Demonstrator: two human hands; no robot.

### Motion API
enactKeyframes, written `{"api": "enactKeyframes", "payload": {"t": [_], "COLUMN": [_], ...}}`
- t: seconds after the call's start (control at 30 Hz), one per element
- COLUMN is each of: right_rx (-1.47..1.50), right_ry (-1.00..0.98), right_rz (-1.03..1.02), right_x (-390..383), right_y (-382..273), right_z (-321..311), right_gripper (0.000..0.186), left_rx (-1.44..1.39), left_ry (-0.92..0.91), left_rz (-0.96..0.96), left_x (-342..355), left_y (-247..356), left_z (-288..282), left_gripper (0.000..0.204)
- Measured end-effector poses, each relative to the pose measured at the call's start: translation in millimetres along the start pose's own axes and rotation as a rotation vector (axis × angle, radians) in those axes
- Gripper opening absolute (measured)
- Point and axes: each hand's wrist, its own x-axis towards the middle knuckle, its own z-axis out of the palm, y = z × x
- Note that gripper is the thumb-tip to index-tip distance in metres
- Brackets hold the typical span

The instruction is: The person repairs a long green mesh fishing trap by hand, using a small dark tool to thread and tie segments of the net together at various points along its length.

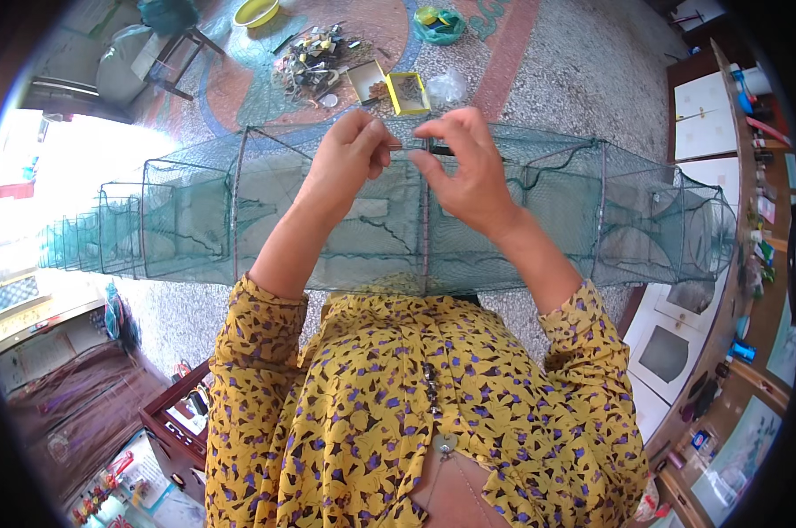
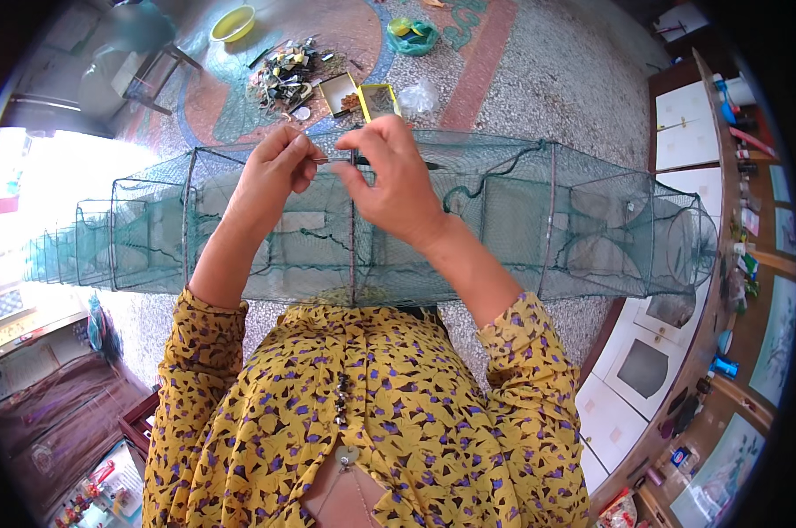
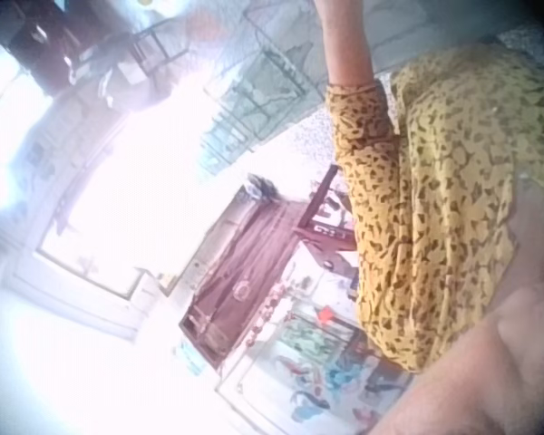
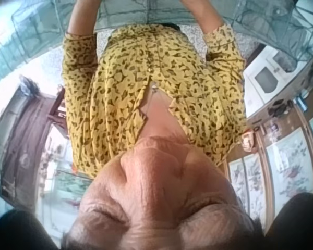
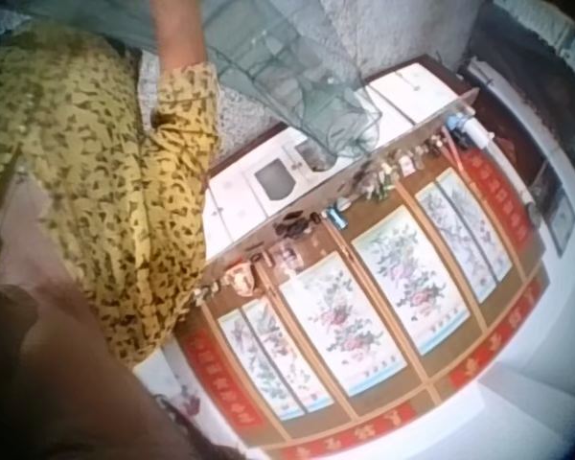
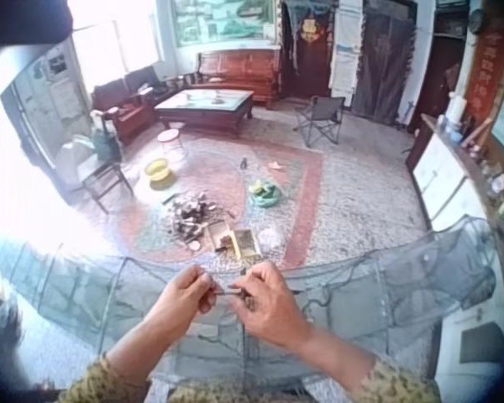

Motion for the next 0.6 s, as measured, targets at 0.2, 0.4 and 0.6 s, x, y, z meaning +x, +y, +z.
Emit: {"api": "enactKeyframes", "payload": {"t": [0.2,0.4,0.6], "right_rx": [-0.106,-0.397,-0.263], "right_ry": [-0.112,-0.1,-0.079], "right_rz": [0.096,-0.001,0.012], "right_x": [10.0,12.1,15.3], "right_y": [-10.8,-24.8,-19.1], "right_z": [-1.6,-5.2,0.8], "right_gripper": [0.013,0.014,0.013], "left_rx": [-0.097,-0.115,-0.273], "left_ry": [0.02,0.006,-0.003], "left_rz": [0.005,0.021,0.002], "left_x": [0.6,0.2,1.0], "left_y": [-8.7,-13.3,-16.5], "left_z": [4.8,5.7,5.0], "left_gripper": [0.015,0.015,0.016]}}
